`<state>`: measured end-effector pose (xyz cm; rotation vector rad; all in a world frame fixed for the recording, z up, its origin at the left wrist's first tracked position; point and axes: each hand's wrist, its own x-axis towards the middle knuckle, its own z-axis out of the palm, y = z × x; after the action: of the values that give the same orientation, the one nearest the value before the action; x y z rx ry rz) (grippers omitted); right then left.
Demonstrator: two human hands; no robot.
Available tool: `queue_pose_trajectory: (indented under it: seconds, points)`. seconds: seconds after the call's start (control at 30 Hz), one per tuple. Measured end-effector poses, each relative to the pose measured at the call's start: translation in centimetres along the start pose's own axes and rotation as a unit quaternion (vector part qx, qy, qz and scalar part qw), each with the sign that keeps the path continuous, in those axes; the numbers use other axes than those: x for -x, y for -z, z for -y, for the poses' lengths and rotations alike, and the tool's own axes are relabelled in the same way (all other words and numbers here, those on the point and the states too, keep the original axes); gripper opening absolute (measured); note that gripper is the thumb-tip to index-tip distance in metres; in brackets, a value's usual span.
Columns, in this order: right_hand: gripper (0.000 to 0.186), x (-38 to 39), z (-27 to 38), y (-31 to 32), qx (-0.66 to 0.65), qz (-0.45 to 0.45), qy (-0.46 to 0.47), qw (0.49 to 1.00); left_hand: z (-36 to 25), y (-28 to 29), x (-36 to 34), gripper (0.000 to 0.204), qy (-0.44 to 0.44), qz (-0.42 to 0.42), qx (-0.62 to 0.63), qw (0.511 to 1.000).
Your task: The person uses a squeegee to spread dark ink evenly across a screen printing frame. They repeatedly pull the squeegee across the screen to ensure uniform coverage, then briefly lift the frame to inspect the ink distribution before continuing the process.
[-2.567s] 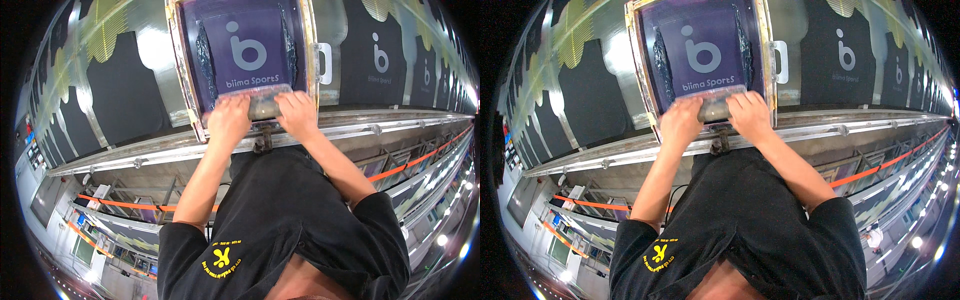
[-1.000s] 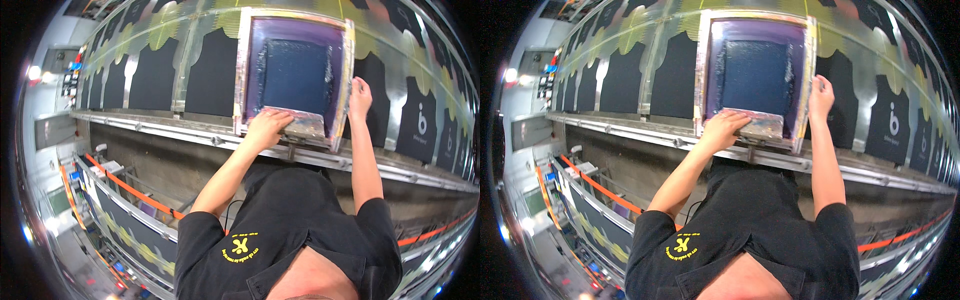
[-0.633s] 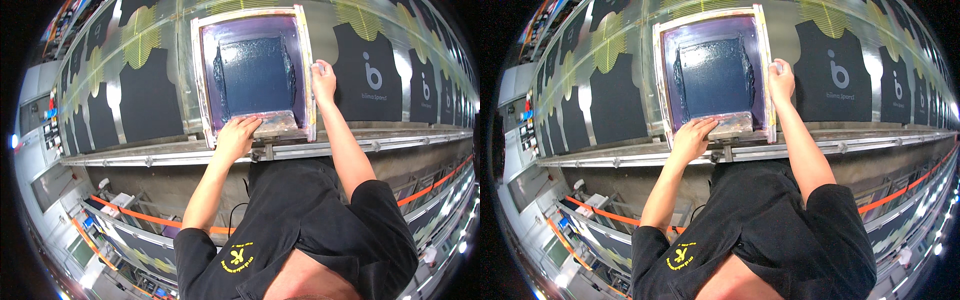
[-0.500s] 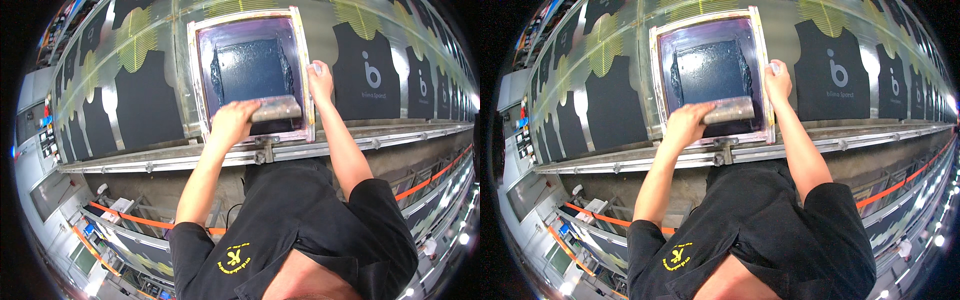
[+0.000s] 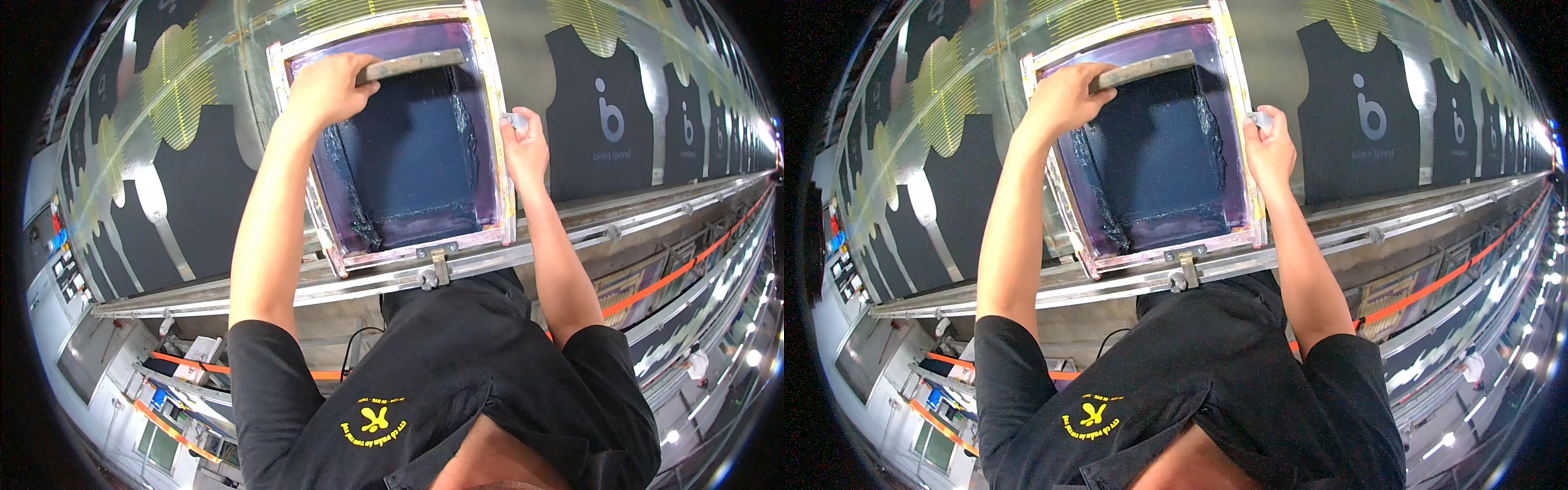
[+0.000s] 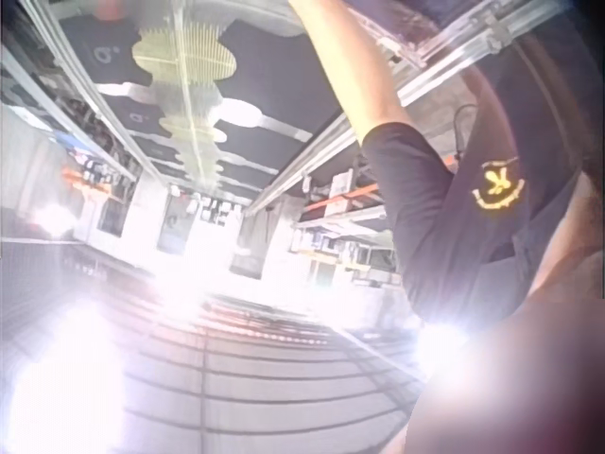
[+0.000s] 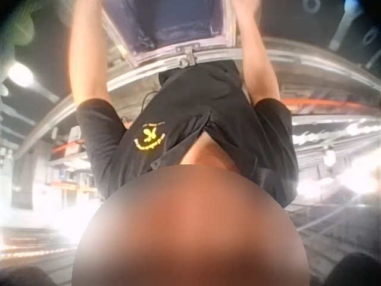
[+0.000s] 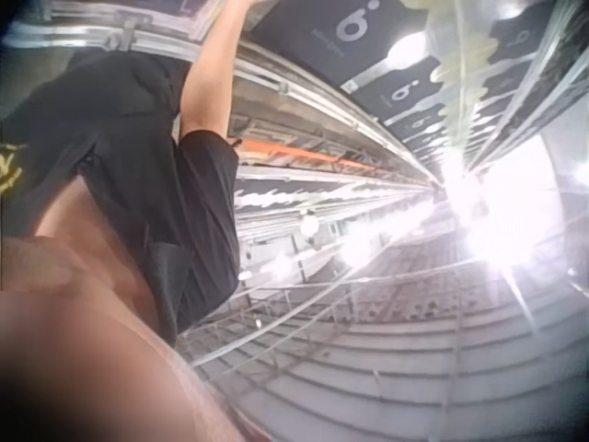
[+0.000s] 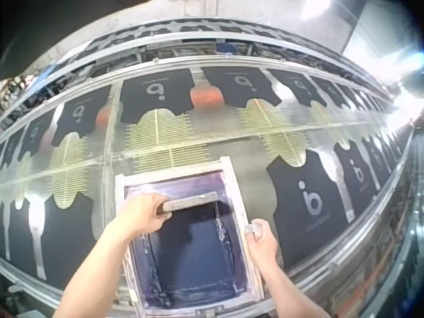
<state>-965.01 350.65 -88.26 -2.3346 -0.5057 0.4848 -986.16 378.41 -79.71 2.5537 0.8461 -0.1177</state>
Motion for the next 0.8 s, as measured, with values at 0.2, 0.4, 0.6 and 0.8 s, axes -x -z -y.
queue_pose_trajectory:
  seconds: [0.2, 0.4, 0.6, 0.8]
  points:
    - [0.048, -3.1, 0.1, -0.9, 0.076, -0.119, 0.240, 0.960, 1.6, -1.6, -2.3, 0.040, 0.001, -0.012, -0.049, 0.999]
    - [0.033, -7.4, 17.0, -3.1, 0.058, 0.126, 0.506, 0.851, 2.0, -1.5, -2.8, 0.042, 0.009, -0.045, -0.076, 0.996]
    - [0.032, -2.8, 10.4, -4.9, 0.209, 0.112, 0.515, 0.824, -1.4, -5.0, 3.7, 0.029, 0.042, -0.066, -0.037, 0.996]
    - [0.051, 10.6, 1.3, 1.3, 0.161, 0.177, 0.470, 0.850, -7.9, -12.7, 17.0, 0.045, 0.013, -0.107, 0.003, 0.994]
